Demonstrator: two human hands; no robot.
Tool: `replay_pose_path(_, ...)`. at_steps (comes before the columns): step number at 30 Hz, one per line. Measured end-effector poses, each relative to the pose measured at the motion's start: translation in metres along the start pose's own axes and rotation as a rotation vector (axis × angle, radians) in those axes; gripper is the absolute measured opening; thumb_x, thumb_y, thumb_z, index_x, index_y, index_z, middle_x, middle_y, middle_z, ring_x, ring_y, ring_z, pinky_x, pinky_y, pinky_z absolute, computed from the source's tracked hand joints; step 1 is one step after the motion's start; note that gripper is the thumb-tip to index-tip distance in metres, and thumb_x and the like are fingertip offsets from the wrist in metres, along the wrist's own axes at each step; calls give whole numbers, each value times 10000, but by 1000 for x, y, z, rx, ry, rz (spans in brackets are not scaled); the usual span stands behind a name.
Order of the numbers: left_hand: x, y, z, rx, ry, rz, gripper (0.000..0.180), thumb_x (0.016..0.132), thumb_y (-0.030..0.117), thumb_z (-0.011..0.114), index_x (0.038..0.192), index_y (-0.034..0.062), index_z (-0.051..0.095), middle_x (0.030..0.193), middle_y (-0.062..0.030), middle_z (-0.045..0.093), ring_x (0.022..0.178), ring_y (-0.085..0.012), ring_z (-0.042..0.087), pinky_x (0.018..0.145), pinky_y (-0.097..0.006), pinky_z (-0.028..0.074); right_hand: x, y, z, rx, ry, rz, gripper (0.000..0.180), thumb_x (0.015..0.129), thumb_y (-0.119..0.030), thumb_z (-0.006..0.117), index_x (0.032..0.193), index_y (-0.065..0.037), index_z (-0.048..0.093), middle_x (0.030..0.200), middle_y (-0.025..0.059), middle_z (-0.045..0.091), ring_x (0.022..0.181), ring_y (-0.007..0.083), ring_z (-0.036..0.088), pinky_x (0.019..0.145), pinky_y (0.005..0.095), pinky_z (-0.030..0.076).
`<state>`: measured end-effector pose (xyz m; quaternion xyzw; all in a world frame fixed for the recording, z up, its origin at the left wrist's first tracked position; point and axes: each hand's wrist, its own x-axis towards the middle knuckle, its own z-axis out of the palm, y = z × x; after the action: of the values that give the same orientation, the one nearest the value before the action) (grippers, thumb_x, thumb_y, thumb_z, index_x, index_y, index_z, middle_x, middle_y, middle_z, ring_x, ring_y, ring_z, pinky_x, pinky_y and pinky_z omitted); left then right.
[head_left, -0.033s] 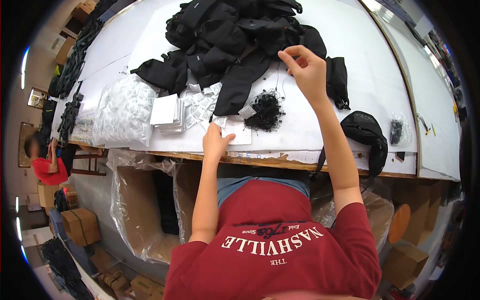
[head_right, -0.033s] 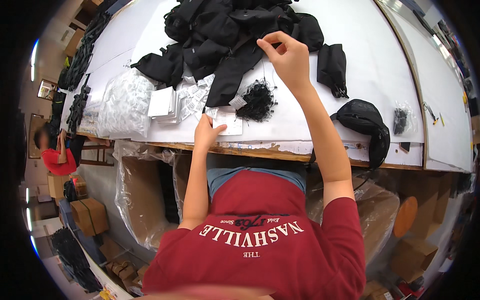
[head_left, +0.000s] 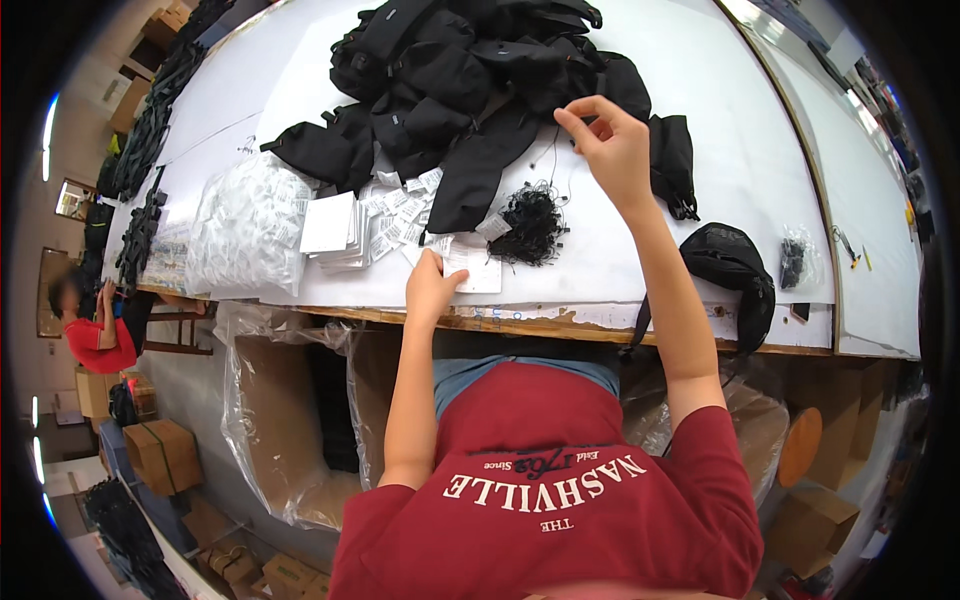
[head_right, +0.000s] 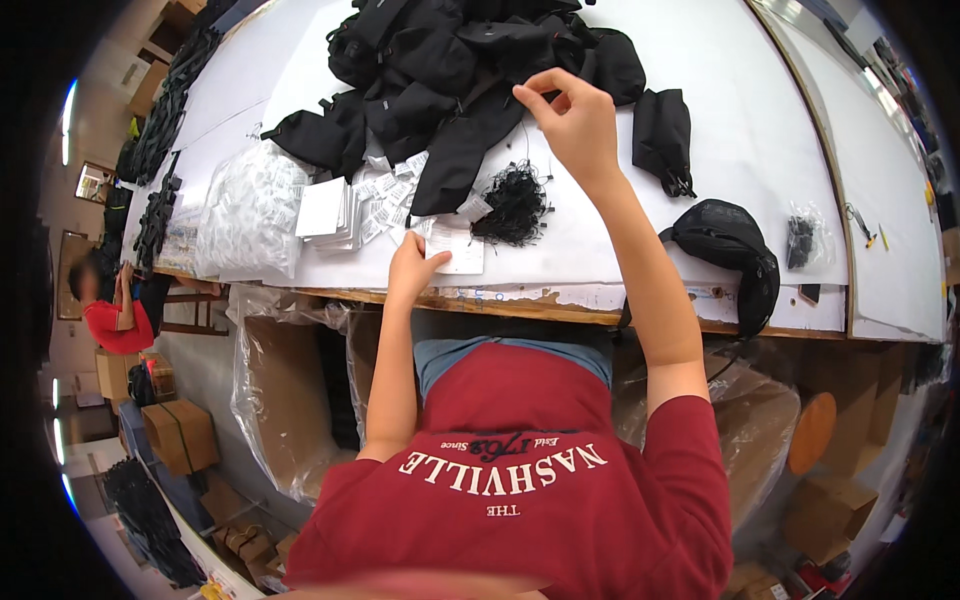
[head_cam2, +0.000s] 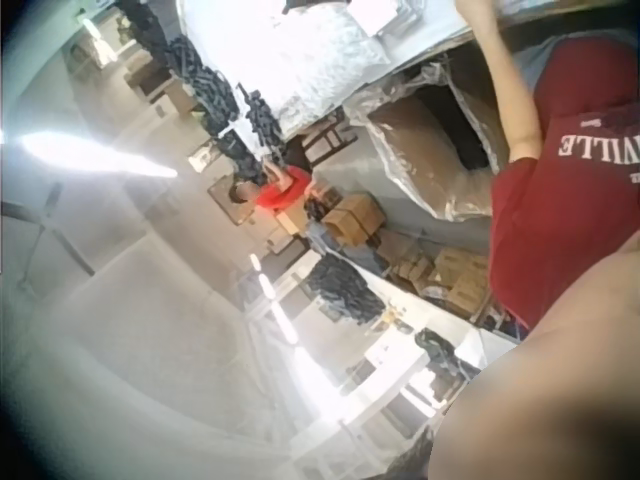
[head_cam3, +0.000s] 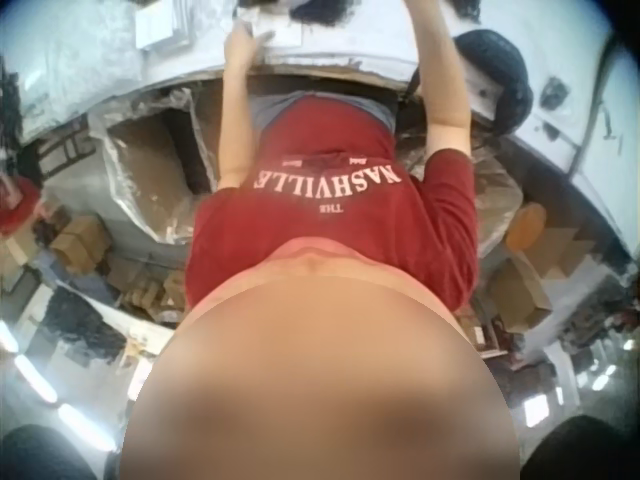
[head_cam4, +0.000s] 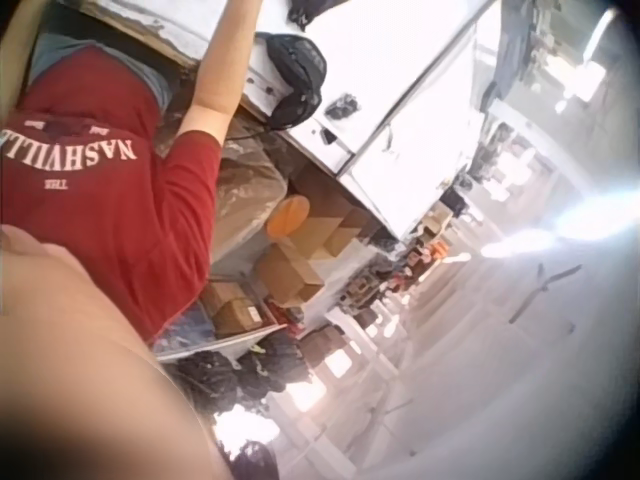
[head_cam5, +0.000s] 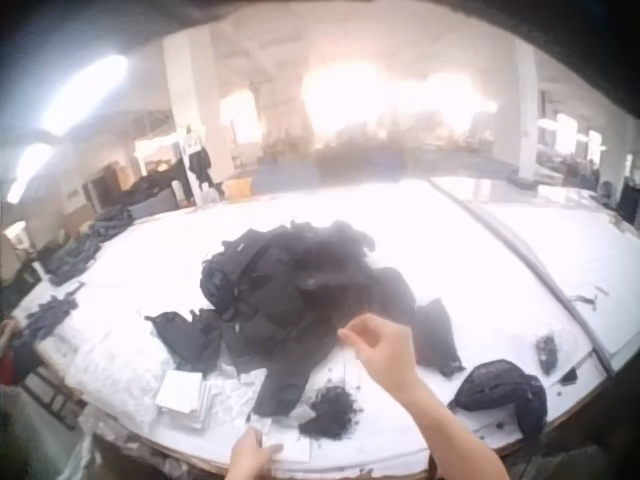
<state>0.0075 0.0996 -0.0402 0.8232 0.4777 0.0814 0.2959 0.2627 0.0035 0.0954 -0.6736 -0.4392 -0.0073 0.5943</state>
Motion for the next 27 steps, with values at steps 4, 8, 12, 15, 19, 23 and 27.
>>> replay_pose_path(4,7,-13,2,-632,-172,-25,300,778,165,692,978,-29,579,854,-66,628,745,-163,572,695,-280,447,-7,9,-5,-70,-58,8,157,822,-177,696,788,-33,643,597,-11,571,484,34,495,456,189,354)
replay_pose_path(8,-1,2,-13,-898,-213,-145,317,827,84,610,1114,-38,553,1025,-99,633,908,-158,599,798,-274,465,-12,16,-15,-88,-124,67,167,837,-173,678,773,-39,600,584,-9,560,474,37,478,445,195,334)
replay_pose_path(12,-8,4,-27,-981,-234,-272,406,849,66,549,1238,-16,469,1139,-118,591,1000,-186,595,853,-311,478,-15,20,-16,-14,-195,157,181,847,-172,669,766,-39,576,618,2,566,480,47,476,453,192,336)
replay_pose_path(15,-14,1,-29,-1135,-157,-262,464,855,58,520,1304,8,415,1183,-120,566,1043,-217,583,881,-333,474,-19,21,-15,177,-209,224,154,888,-161,615,823,-32,560,706,19,590,541,49,501,487,178,342)
replay_pose_path(19,-20,7,-34,-1368,-96,-227,426,874,68,508,1286,32,408,1114,-102,578,969,-204,593,856,-322,475,-28,16,-18,925,-171,589,188,925,-160,534,779,-48,495,630,-16,469,486,55,391,472,208,296)
replay_pose_path(23,-24,17,-35,-1323,-215,-27,418,891,240,604,1216,64,409,914,-29,530,754,-108,498,659,-241,417,-64,8,-19,1201,-316,806,268,917,-155,484,673,-109,382,548,-59,279,455,50,257,466,207,235)
replay_pose_path(27,-30,39,-41,-1046,-157,-8,388,861,223,624,1147,29,448,806,-27,542,703,-108,509,640,-240,425,-103,-4,-15,1091,-363,865,190,889,-149,544,716,-89,493,521,-103,276,444,16,242,431,195,195)
